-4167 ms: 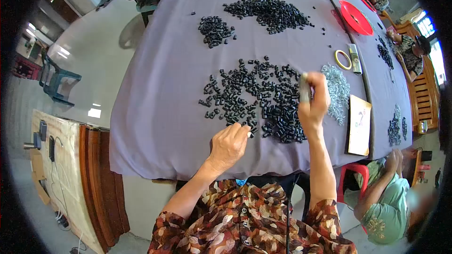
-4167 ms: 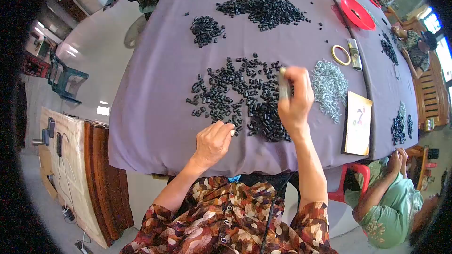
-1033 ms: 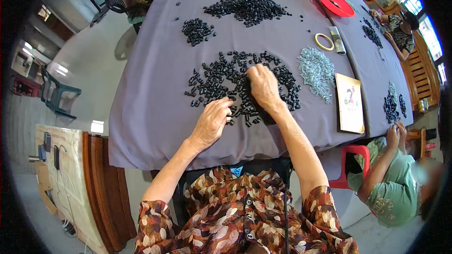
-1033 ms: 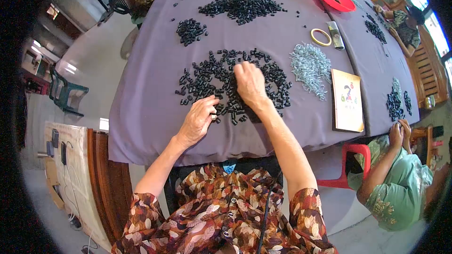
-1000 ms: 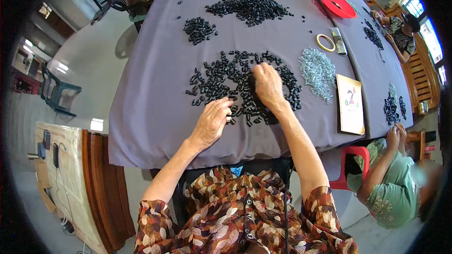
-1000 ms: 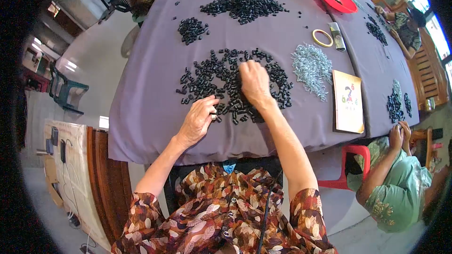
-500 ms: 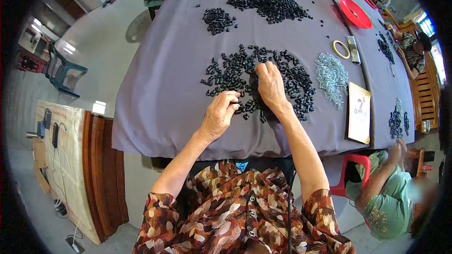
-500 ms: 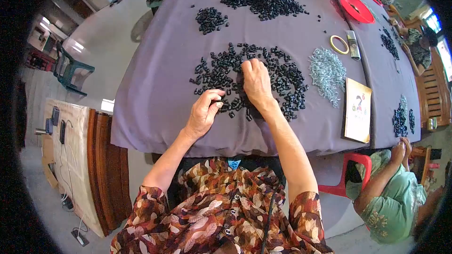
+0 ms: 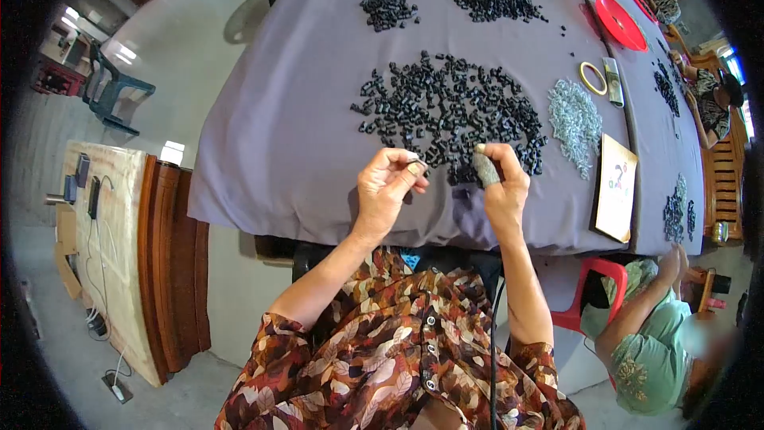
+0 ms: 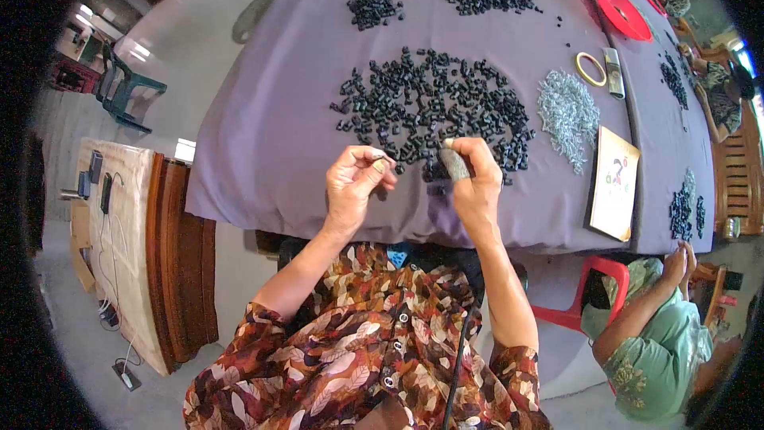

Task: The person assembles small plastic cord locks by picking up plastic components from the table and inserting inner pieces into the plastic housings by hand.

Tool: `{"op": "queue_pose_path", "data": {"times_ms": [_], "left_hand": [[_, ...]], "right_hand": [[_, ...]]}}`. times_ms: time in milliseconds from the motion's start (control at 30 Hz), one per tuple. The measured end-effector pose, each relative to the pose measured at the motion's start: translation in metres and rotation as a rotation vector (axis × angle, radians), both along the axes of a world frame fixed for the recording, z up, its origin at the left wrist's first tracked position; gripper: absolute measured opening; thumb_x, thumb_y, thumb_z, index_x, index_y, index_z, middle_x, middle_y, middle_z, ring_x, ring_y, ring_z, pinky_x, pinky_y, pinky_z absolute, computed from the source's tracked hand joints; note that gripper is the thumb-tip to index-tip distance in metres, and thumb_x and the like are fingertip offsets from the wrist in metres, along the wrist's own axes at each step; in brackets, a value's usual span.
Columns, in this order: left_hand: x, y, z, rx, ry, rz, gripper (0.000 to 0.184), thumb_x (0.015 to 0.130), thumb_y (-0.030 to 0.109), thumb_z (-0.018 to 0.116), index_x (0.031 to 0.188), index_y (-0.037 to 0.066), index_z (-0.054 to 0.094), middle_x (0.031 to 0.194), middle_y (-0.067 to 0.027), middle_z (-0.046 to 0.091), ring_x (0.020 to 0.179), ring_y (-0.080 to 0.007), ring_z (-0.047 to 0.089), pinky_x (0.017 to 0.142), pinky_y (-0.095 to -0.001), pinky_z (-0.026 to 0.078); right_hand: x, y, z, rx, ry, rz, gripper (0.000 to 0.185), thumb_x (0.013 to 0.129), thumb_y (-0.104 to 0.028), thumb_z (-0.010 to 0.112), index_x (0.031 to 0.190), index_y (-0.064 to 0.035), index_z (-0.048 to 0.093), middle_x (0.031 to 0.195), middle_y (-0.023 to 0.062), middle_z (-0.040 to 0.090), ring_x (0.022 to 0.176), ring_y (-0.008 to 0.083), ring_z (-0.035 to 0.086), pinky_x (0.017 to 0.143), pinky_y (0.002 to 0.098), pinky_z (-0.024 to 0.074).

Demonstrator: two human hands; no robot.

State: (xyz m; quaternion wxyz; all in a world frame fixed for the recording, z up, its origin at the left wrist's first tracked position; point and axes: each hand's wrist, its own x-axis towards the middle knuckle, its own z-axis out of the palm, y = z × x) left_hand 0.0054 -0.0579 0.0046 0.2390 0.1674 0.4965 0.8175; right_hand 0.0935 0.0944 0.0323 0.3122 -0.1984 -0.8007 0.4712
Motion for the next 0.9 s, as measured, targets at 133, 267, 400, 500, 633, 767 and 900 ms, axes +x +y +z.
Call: {"op": "queue_pose_path", "data": {"times_ms": [133, 267, 400, 500, 633, 767, 900], "left_hand": [[0.024, 0.011, -0.006, 0.051, -0.338, -0.086, 0.009, 0.086, 0.005, 0.056, 0.095, 0.002, 0.056, 0.084, -0.0116, 0.063, 0.07, -0.016, 0.063, 0.062, -0.0267, 0.054], [0.031, 0.012, -0.01, 0.047, -0.357, -0.145, 0.01, 0.087, 0.007, 0.055, 0.096, 0.002, 0.057, 0.086, -0.0126, 0.063, 0.071, -0.0175, 0.064, 0.064, -0.0278, 0.055], [0.03, 0.011, -0.009, 0.049, -0.343, -0.177, 0.011, 0.087, 0.006, 0.055, 0.097, 0.001, 0.058, 0.086, -0.0116, 0.063, 0.07, -0.0157, 0.063, 0.064, -0.0272, 0.054], [0.031, 0.011, -0.013, 0.045, -0.28, -0.208, 0.012, 0.086, 0.003, 0.055, 0.098, 0.0, 0.058, 0.088, -0.0102, 0.063, 0.071, -0.0144, 0.062, 0.065, -0.0266, 0.054], [0.034, 0.012, -0.008, 0.014, -0.246, -0.215, 0.014, 0.085, 0.0, 0.054, 0.099, -0.002, 0.058, 0.09, -0.0087, 0.062, 0.075, -0.013, 0.061, 0.066, -0.0253, 0.053], [0.035, 0.013, -0.007, -0.014, -0.176, -0.177, 0.023, 0.083, -0.003, 0.057, 0.105, -0.002, 0.053, 0.089, -0.0073, 0.059, 0.076, -0.0122, 0.06, 0.067, -0.0242, 0.053], [0.039, 0.013, -0.006, -0.055, -0.153, -0.12, 0.033, 0.08, -0.005, 0.06, 0.109, -0.002, 0.047, 0.088, -0.007, 0.056, 0.076, -0.0119, 0.059, 0.067, -0.0231, 0.052]], "right_hand": [[0.028, -0.023, -0.005, -0.197, 0.011, 0.041, 0.019, 0.076, 0.01, 0.057, 0.093, 0.0006, 0.059, 0.086, 0.0038, 0.058, 0.078, 0.0091, 0.054, 0.07, 0.0204, 0.0436], [0.033, -0.033, -0.012, -0.194, 0.055, 0.048, 0.017, 0.078, 0.009, 0.057, 0.093, 0.0004, 0.059, 0.086, 0.0022, 0.058, 0.076, 0.0088, 0.055, 0.07, 0.0207, 0.0453], [0.029, -0.038, -0.014, -0.33, 0.098, 0.026, 0.02, 0.075, 0.011, 0.058, 0.092, 0.0005, 0.058, 0.081, 0.0045, 0.058, 0.075, 0.0107, 0.056, 0.07, 0.022, 0.0451], [0.028, -0.037, -0.013, -0.083, 0.078, 0.05, 0.02, 0.074, 0.01, 0.059, 0.091, 0.0, 0.058, 0.081, 0.0063, 0.059, 0.074, 0.0129, 0.057, 0.069, 0.0235, 0.0459], [0.032, -0.035, -0.016, -0.013, 0.048, 0.046, 0.019, 0.074, 0.009, 0.06, 0.089, -0.0003, 0.058, 0.081, 0.0073, 0.06, 0.073, 0.0142, 0.058, 0.068, 0.0245, 0.0464], [0.033, -0.037, -0.016, -0.138, 0.049, 0.037, 0.016, 0.074, 0.008, 0.061, 0.088, -0.0003, 0.058, 0.081, 0.0055, 0.061, 0.073, 0.0126, 0.058, 0.069, 0.0241, 0.0462], [0.035, -0.035, -0.016, -0.255, 0.065, 0.015, 0.016, 0.075, 0.006, 0.062, 0.089, -0.0004, 0.058, 0.08, 0.0041, 0.062, 0.073, 0.011, 0.057, 0.07, 0.0238, 0.0461]]}}
